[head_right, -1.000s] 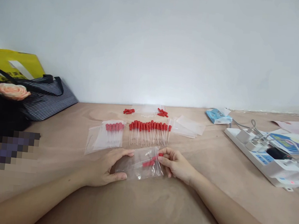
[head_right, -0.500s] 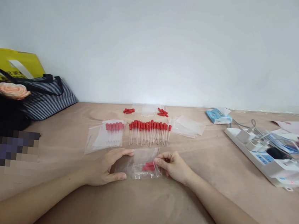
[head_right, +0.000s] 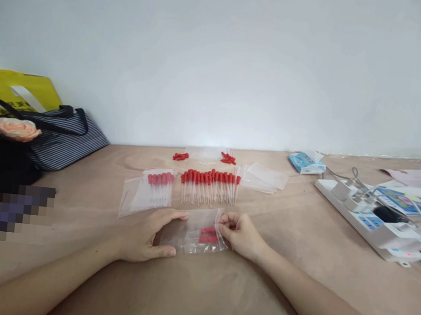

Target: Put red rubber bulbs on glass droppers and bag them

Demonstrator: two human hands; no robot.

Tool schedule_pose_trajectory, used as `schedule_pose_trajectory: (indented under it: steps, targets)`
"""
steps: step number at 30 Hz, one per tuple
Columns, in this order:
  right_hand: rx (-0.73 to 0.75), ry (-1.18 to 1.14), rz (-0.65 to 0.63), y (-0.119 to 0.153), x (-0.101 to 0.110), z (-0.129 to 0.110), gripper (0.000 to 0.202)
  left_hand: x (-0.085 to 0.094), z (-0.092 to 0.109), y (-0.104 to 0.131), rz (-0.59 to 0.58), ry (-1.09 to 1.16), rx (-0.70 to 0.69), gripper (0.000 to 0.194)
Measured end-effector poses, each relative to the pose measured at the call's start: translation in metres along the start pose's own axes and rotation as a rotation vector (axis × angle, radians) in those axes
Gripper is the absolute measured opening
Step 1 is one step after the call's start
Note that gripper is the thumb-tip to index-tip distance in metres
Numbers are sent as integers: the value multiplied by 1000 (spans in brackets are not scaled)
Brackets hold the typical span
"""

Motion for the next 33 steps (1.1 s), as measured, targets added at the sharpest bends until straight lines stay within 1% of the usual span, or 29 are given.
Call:
schedule_pose_trajectory:
  steps: [3, 5, 6, 8, 10, 11, 12, 14, 16, 18, 22, 25, 27, 29, 30, 31, 32, 33]
  targets:
    - [16, 32, -47, 2, 0, -3, 27, 0, -1, 0, -1, -2, 14, 59]
    - [23, 46, -28, -1, 7, -4, 28, 0, -1, 0, -3, -2, 16, 59]
    - [27, 66, 11, -4, 14, -5, 27, -1, -1, 0, -4, -1, 14, 59]
    - [38, 158, 149, -16, 35, -5, 23, -1, -1, 0, -6, 1, 11, 60]
    - [23, 342, 354, -31, 60, -6, 16, -1, -2, 0, -11, 0, 10, 61]
    - [-21, 459, 433, -40, 71, -5, 14, 0, -2, 0, -12, 0, 10, 61]
    - [-55, 499, 472, -50, 79, -4, 13, 0, -2, 0, -13, 0, 11, 61]
    - [-104, 545, 534, -68, 90, -2, 19, 0, -1, 0, -12, 2, 14, 60]
    - [-146, 578, 575, -83, 95, -2, 27, 1, -1, 0, -8, 5, 9, 60]
    - [-182, 598, 595, -94, 94, -3, 32, 1, 0, 0, -7, 6, -1, 60]
    - [-222, 576, 571, -105, 91, -7, 34, 0, 0, 0, -5, 11, -9, 59]
    - [-205, 511, 541, -99, 95, -14, 37, 1, 0, 0, -6, 12, -4, 60]
    - [-171, 456, 521, -86, 98, -17, 43, 0, -1, 0, -14, 9, 9, 60]
    - [-111, 376, 501, -68, 96, -17, 47, 0, -2, 0, -21, 5, 20, 61]
    - [-71, 327, 494, -57, 93, -16, 47, 0, -2, 0, -23, 3, 22, 60]
    - [26, 188, 494, -47, 88, -16, 45, 0, -2, 0, -23, 1, 22, 60]
    - [86, 79, 528, -36, 85, -14, 44, 0, -3, 0, -20, 0, 20, 61]
    - [115, 11, 519, -28, 78, -10, 42, 0, -3, 0, -15, -1, 17, 61]
Point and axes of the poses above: each hand's wrist, its own y-axis away from the middle knuckle, its own x-axis out of the back of the hand, z = x × y, the point moved 5 cm from there along -y, towards the middle knuckle, and after that the axes turned 10 degrees about y, right-handed, at the moved point
